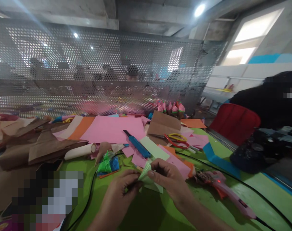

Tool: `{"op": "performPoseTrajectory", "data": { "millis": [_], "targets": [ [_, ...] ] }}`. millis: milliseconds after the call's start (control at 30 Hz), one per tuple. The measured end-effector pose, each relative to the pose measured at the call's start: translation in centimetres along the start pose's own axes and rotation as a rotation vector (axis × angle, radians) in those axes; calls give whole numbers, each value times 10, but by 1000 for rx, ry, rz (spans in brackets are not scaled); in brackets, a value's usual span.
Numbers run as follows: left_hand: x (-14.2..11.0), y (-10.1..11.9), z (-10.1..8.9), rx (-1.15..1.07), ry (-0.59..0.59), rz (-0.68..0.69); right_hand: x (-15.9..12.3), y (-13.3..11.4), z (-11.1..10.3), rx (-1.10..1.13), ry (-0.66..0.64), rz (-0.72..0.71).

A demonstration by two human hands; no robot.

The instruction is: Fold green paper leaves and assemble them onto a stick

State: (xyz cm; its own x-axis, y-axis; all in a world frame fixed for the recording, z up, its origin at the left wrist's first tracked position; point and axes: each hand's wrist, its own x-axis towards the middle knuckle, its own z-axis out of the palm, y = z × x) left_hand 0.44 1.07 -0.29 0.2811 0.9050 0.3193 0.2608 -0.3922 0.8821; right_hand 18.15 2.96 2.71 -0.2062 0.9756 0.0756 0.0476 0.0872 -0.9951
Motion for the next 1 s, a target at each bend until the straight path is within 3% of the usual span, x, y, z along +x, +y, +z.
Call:
{"op": "performPoseTrajectory", "data": {
  "millis": [1000],
  "targets": [
    [-2,-3,2,31,11,-43,-1,-3,1,-41,10,-53]
  ]
}}
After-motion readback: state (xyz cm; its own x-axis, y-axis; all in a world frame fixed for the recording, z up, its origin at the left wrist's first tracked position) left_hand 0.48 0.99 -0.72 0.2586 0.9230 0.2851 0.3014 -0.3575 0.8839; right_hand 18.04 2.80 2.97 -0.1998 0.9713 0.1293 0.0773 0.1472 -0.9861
